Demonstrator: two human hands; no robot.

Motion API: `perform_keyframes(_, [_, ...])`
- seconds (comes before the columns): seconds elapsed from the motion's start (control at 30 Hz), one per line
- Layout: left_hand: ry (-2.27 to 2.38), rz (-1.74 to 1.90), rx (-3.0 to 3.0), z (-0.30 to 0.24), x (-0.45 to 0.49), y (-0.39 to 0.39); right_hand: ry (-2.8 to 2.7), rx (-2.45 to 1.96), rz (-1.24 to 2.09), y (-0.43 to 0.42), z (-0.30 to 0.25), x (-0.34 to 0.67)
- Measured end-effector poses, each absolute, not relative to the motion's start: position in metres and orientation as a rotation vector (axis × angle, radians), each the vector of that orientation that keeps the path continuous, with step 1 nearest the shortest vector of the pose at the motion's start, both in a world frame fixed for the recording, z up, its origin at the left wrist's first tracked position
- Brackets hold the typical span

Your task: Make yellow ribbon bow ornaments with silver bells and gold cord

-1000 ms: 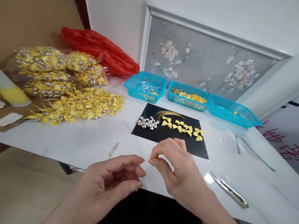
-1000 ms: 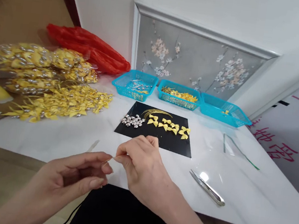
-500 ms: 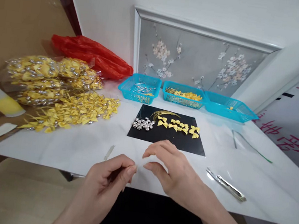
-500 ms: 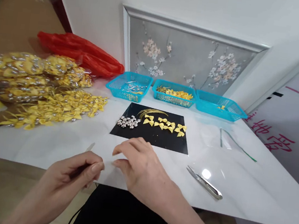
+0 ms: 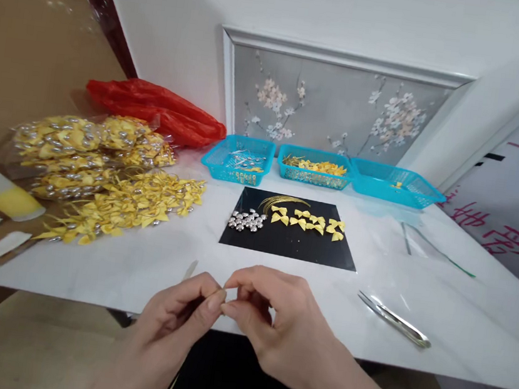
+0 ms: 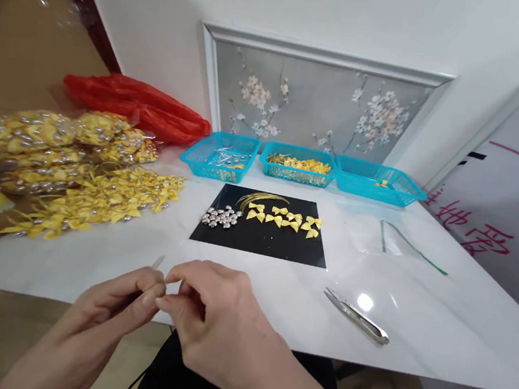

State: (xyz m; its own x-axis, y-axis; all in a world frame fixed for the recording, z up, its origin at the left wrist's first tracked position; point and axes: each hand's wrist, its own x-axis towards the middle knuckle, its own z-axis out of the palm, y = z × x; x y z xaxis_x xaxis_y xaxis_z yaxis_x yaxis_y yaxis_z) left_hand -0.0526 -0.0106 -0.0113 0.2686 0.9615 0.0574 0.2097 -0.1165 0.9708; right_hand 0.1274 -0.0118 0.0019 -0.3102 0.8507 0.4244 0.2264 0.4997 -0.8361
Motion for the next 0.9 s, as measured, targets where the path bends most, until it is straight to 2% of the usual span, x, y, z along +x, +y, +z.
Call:
perform_keyframes(0.13, [1.090,0.955,1.449,-0.011,-0.053,-0.015,-1.831,-0.884,0.696,-0.012,-0.001,0.130])
perform_keyframes(0.33, [1.104,0.966,1.404,-0.010,-0.056,-0.016,-1.875,-1.040,0.675,-0.012,-0.010,0.142])
perform_keyframes(0.6, [1.147,0.920,1.527,-0.007,-0.056,-0.019,-1.762,-0.955,1.004,-0.023,0.000,0.125])
perform_keyframes(0.9, [1.061,0.915,1.296,-0.007,-0.049,-0.026,-1.748,-0.852,0.777,-0.021,-0.003,0.124])
